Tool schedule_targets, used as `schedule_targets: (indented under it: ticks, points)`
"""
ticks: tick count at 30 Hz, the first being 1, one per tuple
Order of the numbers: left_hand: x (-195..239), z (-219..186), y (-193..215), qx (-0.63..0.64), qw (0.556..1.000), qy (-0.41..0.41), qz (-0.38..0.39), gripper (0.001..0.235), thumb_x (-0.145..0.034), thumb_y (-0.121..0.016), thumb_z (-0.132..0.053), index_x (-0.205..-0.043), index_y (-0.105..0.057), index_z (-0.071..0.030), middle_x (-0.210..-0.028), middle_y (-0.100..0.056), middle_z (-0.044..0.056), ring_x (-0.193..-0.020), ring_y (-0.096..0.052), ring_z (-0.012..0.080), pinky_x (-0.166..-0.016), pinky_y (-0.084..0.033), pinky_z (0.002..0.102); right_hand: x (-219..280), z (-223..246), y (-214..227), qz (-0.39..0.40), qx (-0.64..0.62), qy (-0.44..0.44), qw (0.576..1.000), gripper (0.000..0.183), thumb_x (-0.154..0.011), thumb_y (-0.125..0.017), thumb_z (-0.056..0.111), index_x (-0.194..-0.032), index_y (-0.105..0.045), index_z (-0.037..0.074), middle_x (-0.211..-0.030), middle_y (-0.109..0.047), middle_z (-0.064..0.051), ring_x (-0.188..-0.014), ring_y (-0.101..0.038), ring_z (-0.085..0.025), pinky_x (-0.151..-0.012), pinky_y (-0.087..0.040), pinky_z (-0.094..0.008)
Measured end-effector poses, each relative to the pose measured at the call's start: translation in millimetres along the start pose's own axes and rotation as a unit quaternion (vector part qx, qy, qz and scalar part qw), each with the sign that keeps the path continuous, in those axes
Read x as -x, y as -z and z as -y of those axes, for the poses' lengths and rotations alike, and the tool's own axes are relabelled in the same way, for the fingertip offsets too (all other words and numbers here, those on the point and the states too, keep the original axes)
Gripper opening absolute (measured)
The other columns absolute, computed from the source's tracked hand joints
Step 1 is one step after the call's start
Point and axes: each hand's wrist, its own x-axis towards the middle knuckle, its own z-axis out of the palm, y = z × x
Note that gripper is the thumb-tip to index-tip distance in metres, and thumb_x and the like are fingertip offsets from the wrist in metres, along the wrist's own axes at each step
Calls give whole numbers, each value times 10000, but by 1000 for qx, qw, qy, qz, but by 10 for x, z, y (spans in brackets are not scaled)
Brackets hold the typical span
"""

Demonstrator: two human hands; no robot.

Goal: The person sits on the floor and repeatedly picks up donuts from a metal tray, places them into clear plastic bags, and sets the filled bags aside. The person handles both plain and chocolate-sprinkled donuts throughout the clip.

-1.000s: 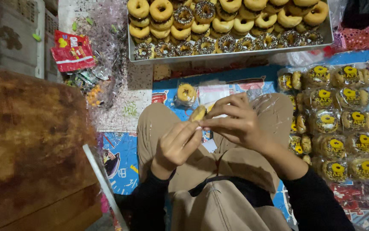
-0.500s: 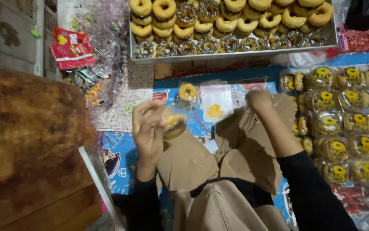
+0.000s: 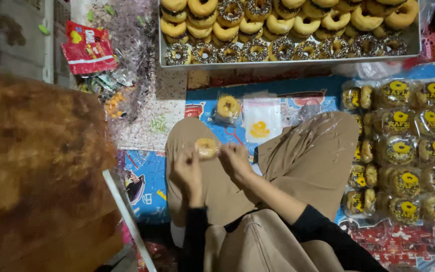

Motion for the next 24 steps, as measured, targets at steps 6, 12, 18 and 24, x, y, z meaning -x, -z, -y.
schedule_targets:
  ticks: [6,12,18,24]
  points:
    - [131,424,-45,180,974,114,74,187,-924,-781,-118,-954,-673,32,-772,-727,74,-710,-668,100,-661,-536,233,274,165,485,88,325,297,893,273,-869,-758,112,-1121,-669,57,-1079,-670,-98,-968,-573,-225,-843,-469,-338]
    - [-506,-156,-876,18,970,-33,239,343,-924,-776,-168,-1234,-651,-95,-1104,-704,107,-898,-731,234,-784,-573,357,126,966,759,26,313,251,916,515,-873,-782,112,-1352,-595,91,-1222,-691,-36,-1137,-639,-188,-968,-542,-314]
    - [-1236,-226,-1608,-264,772,-445,368,1109,-457,-948,-260,-1458,-490,-127,-1323,-610,124,-1334,-442,388,-1097,-206,751,130,1098,1113,-16,124,48,991,649,-842,-806,108,-1426,-524,89,-1201,-667,-48,-1033,-626,-170,-737,-505,-332]
    - [-1288,-38,-1570,-118,841,-275,450,927,-714,-854,-343,-1504,-438,-94,-1252,-613,145,-1207,-564,376,-1190,-329,601,214,1205,1263,19,181,205,962,914,-746,-917,130,-1524,-443,60,-1417,-584,-102,-1297,-572,-205,-1102,-479,-366]
